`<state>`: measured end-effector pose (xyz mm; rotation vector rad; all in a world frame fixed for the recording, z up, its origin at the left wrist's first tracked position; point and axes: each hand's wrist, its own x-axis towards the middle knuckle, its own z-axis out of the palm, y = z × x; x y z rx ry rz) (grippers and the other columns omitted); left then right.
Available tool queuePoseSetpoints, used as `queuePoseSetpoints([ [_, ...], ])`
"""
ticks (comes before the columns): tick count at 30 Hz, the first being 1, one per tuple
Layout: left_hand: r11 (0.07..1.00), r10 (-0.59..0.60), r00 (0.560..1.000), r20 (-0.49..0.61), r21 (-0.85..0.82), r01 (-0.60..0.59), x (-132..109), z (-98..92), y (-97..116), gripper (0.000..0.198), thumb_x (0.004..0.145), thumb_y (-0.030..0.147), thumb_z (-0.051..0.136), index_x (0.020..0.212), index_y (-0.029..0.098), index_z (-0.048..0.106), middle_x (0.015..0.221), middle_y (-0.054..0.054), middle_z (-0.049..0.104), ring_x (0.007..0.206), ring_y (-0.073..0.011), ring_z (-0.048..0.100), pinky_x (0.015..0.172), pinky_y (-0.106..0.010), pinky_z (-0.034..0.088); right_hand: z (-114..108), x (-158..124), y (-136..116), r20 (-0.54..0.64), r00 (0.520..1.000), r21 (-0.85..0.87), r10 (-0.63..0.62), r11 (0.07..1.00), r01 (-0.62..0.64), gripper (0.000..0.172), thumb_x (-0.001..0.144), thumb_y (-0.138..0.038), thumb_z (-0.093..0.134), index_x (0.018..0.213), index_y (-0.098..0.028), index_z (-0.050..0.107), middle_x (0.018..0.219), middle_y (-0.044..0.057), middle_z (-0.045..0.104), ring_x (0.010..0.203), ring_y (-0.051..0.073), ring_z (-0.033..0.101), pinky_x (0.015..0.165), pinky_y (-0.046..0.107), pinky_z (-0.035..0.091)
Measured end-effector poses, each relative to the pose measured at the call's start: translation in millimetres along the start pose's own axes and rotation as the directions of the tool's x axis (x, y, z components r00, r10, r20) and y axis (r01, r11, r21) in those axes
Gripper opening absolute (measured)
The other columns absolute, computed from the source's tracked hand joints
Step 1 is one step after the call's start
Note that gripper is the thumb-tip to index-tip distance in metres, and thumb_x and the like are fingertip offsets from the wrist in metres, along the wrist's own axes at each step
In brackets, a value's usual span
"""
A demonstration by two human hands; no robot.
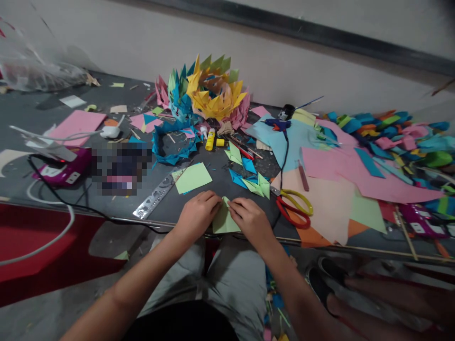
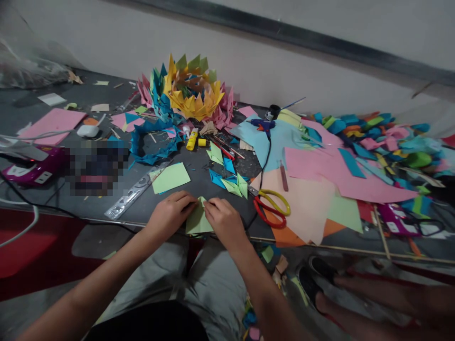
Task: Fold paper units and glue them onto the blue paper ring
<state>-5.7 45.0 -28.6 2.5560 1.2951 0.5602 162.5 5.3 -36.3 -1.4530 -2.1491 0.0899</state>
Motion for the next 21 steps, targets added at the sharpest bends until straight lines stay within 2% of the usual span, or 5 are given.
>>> queuePoseSetpoints([
  [3,0.987,0.158,0.987,-0.006,0.008,-0.158,-3.7,-1.2,-3.5,0.016,0.086,0.022,0.047,0.092,0.016,0.060,0.089,-0.005,0.061,0.080,-0.0157,0.056,0.073,-0.026,0.046,-1.3,0.5,2.6,0.037,0.999,0.012,-0.012,1.000,0.011,0.024,0.089,-0.020,0.042,0.097,-0.017,0.064,0.088,0.008,0.064,0.082,0.017,0.057,0.076,0.028,0.046],
  [6,0.975,0.220,0.975,-0.021,0.018,-0.220,-6.7,-2.4,-4.5,0.019,0.087,0.023,0.045,0.096,0.014,0.060,0.090,-0.007,0.061,0.081,-0.0165,0.055,0.073,-0.029,0.048,-0.8,0.4,3.7,0.054,0.998,0.016,-0.017,1.000,0.017,0.024,0.089,-0.021,0.041,0.097,-0.018,0.064,0.089,0.008,0.063,0.082,0.017,0.057,0.075,0.029,0.046],
  [16,0.967,0.254,0.967,0.022,0.018,-0.255,-5.7,-4.0,-5.3,0.022,0.088,0.021,0.043,0.099,0.015,0.060,0.092,-0.007,0.059,0.082,-0.0162,0.053,0.073,-0.029,0.048,-3.6,4.3,10.4,0.080,0.990,0.035,-0.112,0.993,0.110,0.023,0.089,-0.020,0.043,0.091,-0.017,0.065,0.086,0.006,0.063,0.077,0.016,0.056,0.071,0.026,0.046],
  [21,0.971,0.236,0.971,0.031,0.021,-0.237,-6.4,-3.1,-3.7,0.021,0.088,0.021,0.043,0.095,0.015,0.062,0.092,-0.007,0.059,0.081,-0.0164,0.053,0.073,-0.030,0.049,-4.3,6.2,14.2,0.095,0.985,0.062,-0.142,0.989,0.137,0.024,0.089,-0.023,0.042,0.091,-0.018,0.066,0.088,0.006,0.063,0.079,0.016,0.056,0.071,0.026,0.046],
])
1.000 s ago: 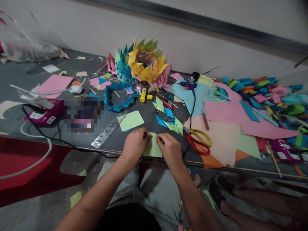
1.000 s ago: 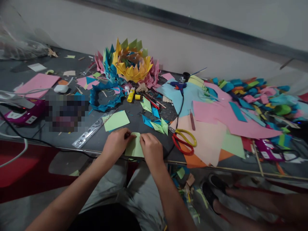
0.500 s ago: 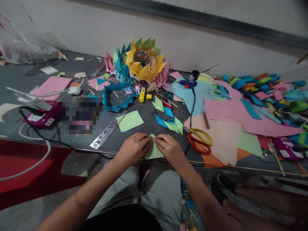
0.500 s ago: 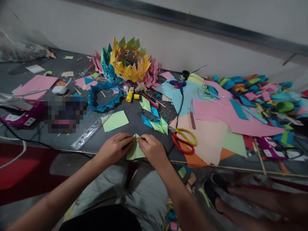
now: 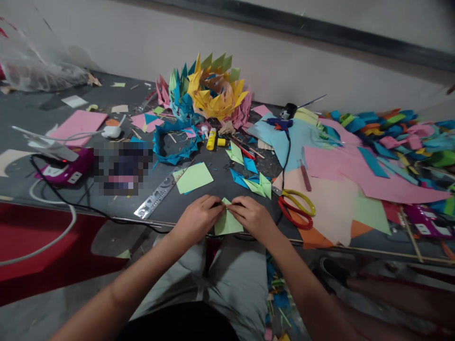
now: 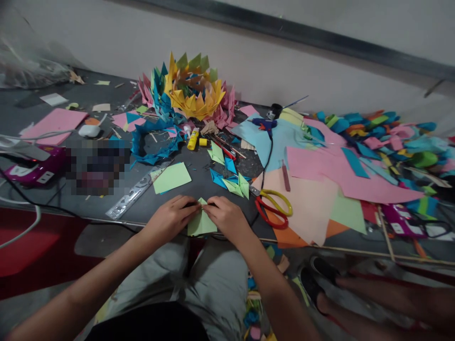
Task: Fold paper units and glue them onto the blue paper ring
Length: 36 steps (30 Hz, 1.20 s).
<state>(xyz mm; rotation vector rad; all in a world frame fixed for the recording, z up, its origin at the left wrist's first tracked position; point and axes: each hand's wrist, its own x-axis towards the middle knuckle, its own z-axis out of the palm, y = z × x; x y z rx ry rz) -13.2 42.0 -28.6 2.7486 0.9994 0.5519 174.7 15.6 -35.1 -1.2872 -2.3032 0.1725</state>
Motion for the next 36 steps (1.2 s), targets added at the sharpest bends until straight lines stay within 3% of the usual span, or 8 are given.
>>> queuePoseSetpoints([
  [9,0.998,0.020,0.997,-0.078,-0.060,-0.025,-2.8,4.0,-1.2,0.022,0.089,0.023,0.042,0.094,0.014,0.062,0.094,-0.006,0.062,0.085,-0.0156,0.054,0.078,-0.030,0.049,-3.9,3.5,9.6,0.049,0.995,0.085,-0.082,0.993,0.078,0.024,0.089,-0.024,0.043,0.092,-0.018,0.067,0.095,0.007,0.064,0.086,0.017,0.057,0.076,0.029,0.048],
  [16,0.997,0.015,0.998,-0.058,-0.079,-0.020,-4.1,4.4,-1.0,0.021,0.088,0.022,0.043,0.093,0.014,0.062,0.093,-0.006,0.062,0.085,-0.0160,0.054,0.079,-0.030,0.048,-9.7,5.1,15.8,0.062,0.991,0.232,-0.119,0.967,0.102,0.021,0.086,-0.019,0.047,0.090,-0.018,0.067,0.100,0.007,0.065,0.092,0.017,0.057,0.081,0.032,0.049],
  [36,0.995,0.076,0.995,-0.060,-0.061,-0.080,-4.3,5.2,-5.5,0.016,0.086,0.021,0.047,0.087,0.015,0.062,0.093,-0.005,0.061,0.085,-0.0160,0.055,0.078,-0.030,0.048,-6.4,-0.1,14.2,0.071,0.982,0.086,-0.173,0.982,0.167,0.028,0.090,-0.020,0.039,0.099,-0.016,0.065,0.109,0.007,0.064,0.096,0.017,0.059,0.087,0.035,0.048],
])
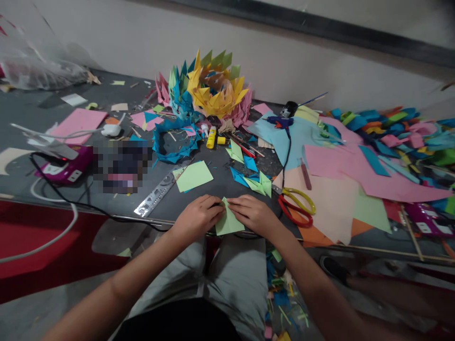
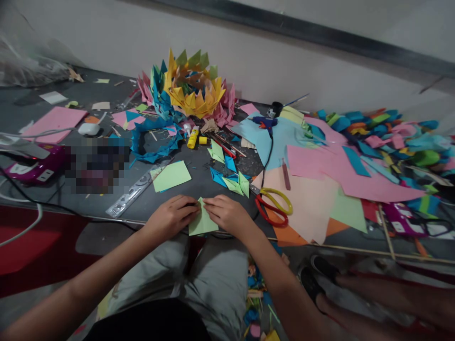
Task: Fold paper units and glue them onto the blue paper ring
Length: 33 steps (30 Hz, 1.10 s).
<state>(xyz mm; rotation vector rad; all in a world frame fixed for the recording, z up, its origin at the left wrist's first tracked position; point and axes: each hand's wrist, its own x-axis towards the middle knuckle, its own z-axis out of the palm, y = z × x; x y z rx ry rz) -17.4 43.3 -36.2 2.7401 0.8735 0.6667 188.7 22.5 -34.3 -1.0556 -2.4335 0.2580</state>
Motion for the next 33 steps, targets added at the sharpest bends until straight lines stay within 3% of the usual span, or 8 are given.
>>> queuePoseSetpoints([
  [7,0.999,0.009,0.998,0.064,0.033,-0.011,4.9,-2.0,2.9,0.018,0.086,0.027,0.047,0.094,0.016,0.059,0.110,-0.004,0.061,0.110,-0.0189,0.051,0.090,-0.034,0.041,-1.4,4.2,-4.6,0.015,1.000,-0.058,-0.012,0.998,0.013,0.026,0.088,-0.020,0.041,0.098,-0.017,0.065,0.103,0.005,0.066,0.091,0.018,0.058,0.083,0.034,0.048],
  [15,0.990,-0.046,0.974,0.222,0.141,0.015,-4.7,-11.9,11.1,0.059,0.082,0.054,0.042,0.127,0.015,0.041,0.129,-0.007,0.048,0.120,-0.0227,0.041,0.098,-0.038,0.031,-11.7,-8.4,-22.6,-0.013,0.996,-0.219,0.094,0.971,-0.094,0.021,0.084,-0.020,0.048,0.093,-0.017,0.067,0.100,0.003,0.068,0.078,0.018,0.055,0.071,0.031,0.046],
  [18,0.984,-0.051,0.970,0.239,0.176,0.008,-5.6,-12.3,14.1,0.058,0.083,0.054,0.040,0.126,0.015,0.041,0.131,-0.009,0.045,0.123,-0.0234,0.037,0.100,-0.037,0.029,-11.4,-11.5,-25.1,-0.057,0.991,-0.227,0.125,0.965,-0.134,0.018,0.082,-0.018,0.049,0.084,-0.019,0.068,0.093,0.001,0.070,0.072,0.016,0.056,0.069,0.029,0.044],
  [23,0.980,-0.043,0.966,0.253,0.197,-0.008,-5.6,-12.2,23.2,0.066,0.081,0.057,0.040,0.122,0.006,0.045,0.118,-0.014,0.053,0.114,-0.0249,0.044,0.099,-0.036,0.030,-5.1,-2.6,-29.3,-0.079,0.977,-0.225,0.197,0.951,-0.210,0.018,0.082,-0.019,0.049,0.073,-0.018,0.065,0.080,0.001,0.069,0.071,0.015,0.057,0.068,0.027,0.042],
  [26,0.982,-0.047,0.964,0.263,0.188,-0.004,-15.0,-11.9,26.0,0.069,0.081,0.060,0.035,0.128,0.009,0.040,0.129,-0.013,0.046,0.122,-0.0253,0.037,0.102,-0.038,0.025,-5.2,0.0,-31.9,-0.048,0.973,-0.229,0.225,0.946,-0.230,0.018,0.083,-0.027,0.051,0.076,-0.017,0.064,0.081,0.004,0.068,0.074,0.016,0.057,0.070,0.028,0.042],
  [29,0.980,-0.063,0.961,0.268,0.197,0.009,-26.6,-10.6,27.0,0.064,0.086,0.055,0.029,0.134,0.013,0.030,0.140,-0.010,0.032,0.129,-0.0237,0.027,0.105,-0.039,0.019,-8.4,-3.9,-35.7,0.002,0.971,-0.201,0.239,0.951,-0.234,0.030,0.078,-0.043,0.056,0.089,-0.016,0.063,0.091,0.007,0.066,0.082,0.019,0.057,0.074,0.031,0.042],
  [33,0.977,-0.101,0.961,0.257,0.208,0.048,-30.3,-7.7,31.4,0.070,0.086,0.058,0.024,0.137,0.009,0.023,0.141,-0.012,0.028,0.131,-0.0239,0.023,0.106,-0.041,0.014,-7.3,-13.9,-43.0,0.021,0.980,-0.227,0.200,0.955,-0.190,0.056,0.071,-0.053,0.059,0.110,-0.013,0.056,0.113,0.014,0.058,0.098,0.025,0.052,0.078,0.036,0.041],
])
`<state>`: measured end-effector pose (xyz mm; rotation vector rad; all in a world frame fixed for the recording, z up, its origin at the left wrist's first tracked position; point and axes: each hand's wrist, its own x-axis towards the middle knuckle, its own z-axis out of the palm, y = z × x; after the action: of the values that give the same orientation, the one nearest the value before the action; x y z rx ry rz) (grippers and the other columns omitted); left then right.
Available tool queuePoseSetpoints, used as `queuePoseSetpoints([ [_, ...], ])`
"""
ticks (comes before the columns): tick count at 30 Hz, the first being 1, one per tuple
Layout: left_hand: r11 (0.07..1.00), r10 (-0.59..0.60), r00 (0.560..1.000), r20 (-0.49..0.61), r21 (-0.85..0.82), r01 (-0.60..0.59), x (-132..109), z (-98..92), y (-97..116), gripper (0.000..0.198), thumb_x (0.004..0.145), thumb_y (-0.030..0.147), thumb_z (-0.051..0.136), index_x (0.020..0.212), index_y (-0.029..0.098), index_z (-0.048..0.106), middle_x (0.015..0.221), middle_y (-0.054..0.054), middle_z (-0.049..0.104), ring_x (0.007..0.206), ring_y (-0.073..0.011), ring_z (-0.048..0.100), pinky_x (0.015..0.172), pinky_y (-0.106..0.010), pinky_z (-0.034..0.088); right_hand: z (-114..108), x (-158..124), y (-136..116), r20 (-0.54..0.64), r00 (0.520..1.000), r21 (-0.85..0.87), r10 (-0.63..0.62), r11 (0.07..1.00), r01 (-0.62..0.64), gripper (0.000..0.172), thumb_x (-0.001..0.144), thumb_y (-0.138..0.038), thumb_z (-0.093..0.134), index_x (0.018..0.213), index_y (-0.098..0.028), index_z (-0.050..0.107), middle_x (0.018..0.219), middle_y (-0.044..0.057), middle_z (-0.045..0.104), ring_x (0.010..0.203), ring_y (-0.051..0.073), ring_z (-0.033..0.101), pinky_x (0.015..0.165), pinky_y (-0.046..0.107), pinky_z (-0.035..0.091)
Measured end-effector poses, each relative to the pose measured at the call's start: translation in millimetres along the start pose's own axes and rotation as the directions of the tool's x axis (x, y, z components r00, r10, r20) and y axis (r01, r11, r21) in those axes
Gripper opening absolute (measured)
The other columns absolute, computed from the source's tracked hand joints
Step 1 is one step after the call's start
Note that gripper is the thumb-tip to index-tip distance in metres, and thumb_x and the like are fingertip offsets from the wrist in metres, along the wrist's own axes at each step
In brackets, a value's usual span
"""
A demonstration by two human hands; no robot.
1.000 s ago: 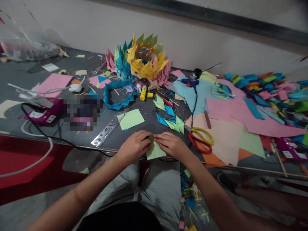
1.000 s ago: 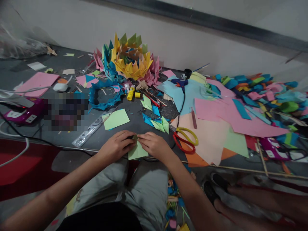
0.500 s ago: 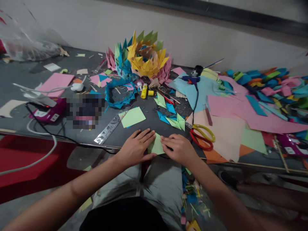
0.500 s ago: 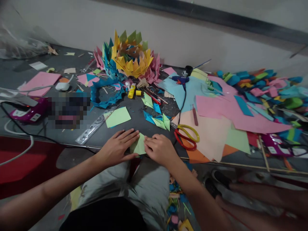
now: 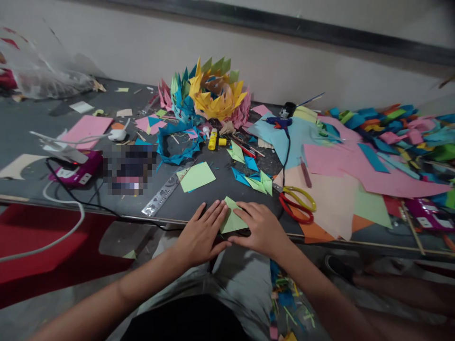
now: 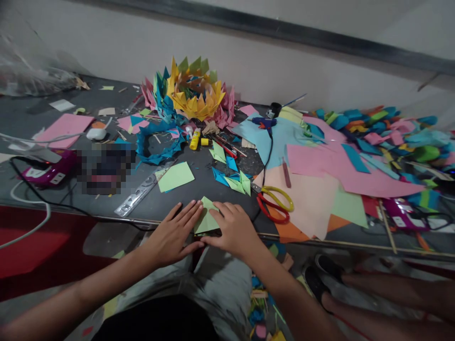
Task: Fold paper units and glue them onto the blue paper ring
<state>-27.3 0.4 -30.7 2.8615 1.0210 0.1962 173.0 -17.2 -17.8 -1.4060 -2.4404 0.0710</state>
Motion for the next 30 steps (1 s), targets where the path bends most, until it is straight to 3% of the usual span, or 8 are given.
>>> queuePoseSetpoints([
  [3,0.998,-0.057,0.998,0.009,-0.023,0.057,6.5,-2.9,7.9,0.081,0.081,0.066,0.022,0.135,0.005,0.027,0.140,-0.015,0.030,0.130,-0.0258,0.025,0.105,-0.043,0.016,5.6,-5.7,-5.5,-0.103,0.992,-0.065,-0.068,0.996,0.062,0.035,0.079,-0.034,0.056,0.108,-0.014,0.058,0.115,0.014,0.056,0.103,0.025,0.048,0.081,0.036,0.038],
  [7,0.986,-0.152,0.988,0.005,-0.061,0.152,18.4,-14.2,16.5,0.081,0.077,0.070,0.026,0.125,0.008,0.042,0.133,-0.015,0.041,0.124,-0.0277,0.034,0.102,-0.044,0.022,9.0,-7.5,-7.7,-0.186,0.976,-0.034,-0.112,0.994,0.108,0.015,0.084,-0.018,0.049,0.087,-0.020,0.064,0.093,0.007,0.062,0.086,0.019,0.051,0.072,0.032,0.036],
  [12,0.970,-0.234,0.972,-0.011,-0.065,0.232,28.3,-29.0,9.7,0.046,0.085,0.052,0.036,0.108,0.017,0.056,0.098,-0.009,0.060,0.093,-0.0249,0.053,0.087,-0.043,0.036,6.7,-10.2,-0.2,-0.098,0.994,0.009,-0.055,0.998,0.056,0.017,0.086,-0.019,0.047,0.080,-0.019,0.063,0.064,0.002,0.056,0.061,0.016,0.047,0.057,0.030,0.032],
  [16,0.940,-0.284,0.958,-0.040,-0.206,0.271,38.4,-29.0,-7.6,0.025,0.088,0.030,0.039,0.089,0.017,0.060,0.090,-0.007,0.060,0.088,-0.0220,0.054,0.080,-0.036,0.041,8.7,-12.0,5.9,-0.095,0.994,0.182,-0.047,0.981,0.064,0.017,0.087,-0.017,0.044,0.082,-0.015,0.060,0.069,0.004,0.061,0.066,0.015,0.053,0.063,0.028,0.042],
  [19,0.827,-0.380,0.925,-0.009,-0.451,0.336,49.5,-25.3,-20.6,0.026,0.082,0.030,0.050,0.104,0.017,0.054,0.100,-0.006,0.061,0.089,-0.0188,0.056,0.075,-0.029,0.043,6.9,-8.0,14.8,-0.113,0.993,0.348,-0.039,0.935,0.076,0.014,0.085,-0.015,0.046,0.088,-0.015,0.059,0.085,0.006,0.066,0.081,0.015,0.058,0.076,0.027,0.046],
  [23,0.664,-0.334,0.934,0.129,-0.671,0.331,63.5,-24.6,-30.6,0.030,0.073,0.031,0.059,0.101,0.018,0.058,0.080,0.000,0.064,0.069,-0.0131,0.056,0.060,-0.022,0.041,-1.0,2.3,29.7,-0.113,0.992,0.427,-0.058,0.899,0.101,0.016,0.085,-0.017,0.046,0.093,-0.018,0.060,0.092,0.006,0.067,0.089,0.015,0.061,0.082,0.028,0.047],
  [26,0.516,-0.353,0.924,0.145,-0.794,0.321,69.8,-23.9,-31.6,0.019,0.072,0.030,0.058,0.080,0.015,0.063,0.068,0.000,0.061,0.061,-0.0107,0.052,0.057,-0.020,0.039,-4.0,9.8,31.4,-0.132,0.975,0.517,0.180,0.852,-0.088,0.016,0.085,-0.026,0.049,0.093,-0.019,0.060,0.092,0.005,0.067,0.083,0.015,0.062,0.076,0.028,0.050],
  [30,0.245,-0.503,0.853,0.139,-0.923,0.295,70.5,-13.9,-27.8,0.025,0.069,0.037,0.060,0.071,0.012,0.058,0.064,0.001,0.058,0.056,-0.0091,0.051,0.053,-0.019,0.039,3.6,18.2,20.5,-0.063,0.850,0.653,0.523,0.666,-0.362,0.025,0.076,-0.039,0.058,0.088,-0.017,0.059,0.069,0.002,0.063,0.057,0.013,0.059,0.053,0.022,0.048],
])
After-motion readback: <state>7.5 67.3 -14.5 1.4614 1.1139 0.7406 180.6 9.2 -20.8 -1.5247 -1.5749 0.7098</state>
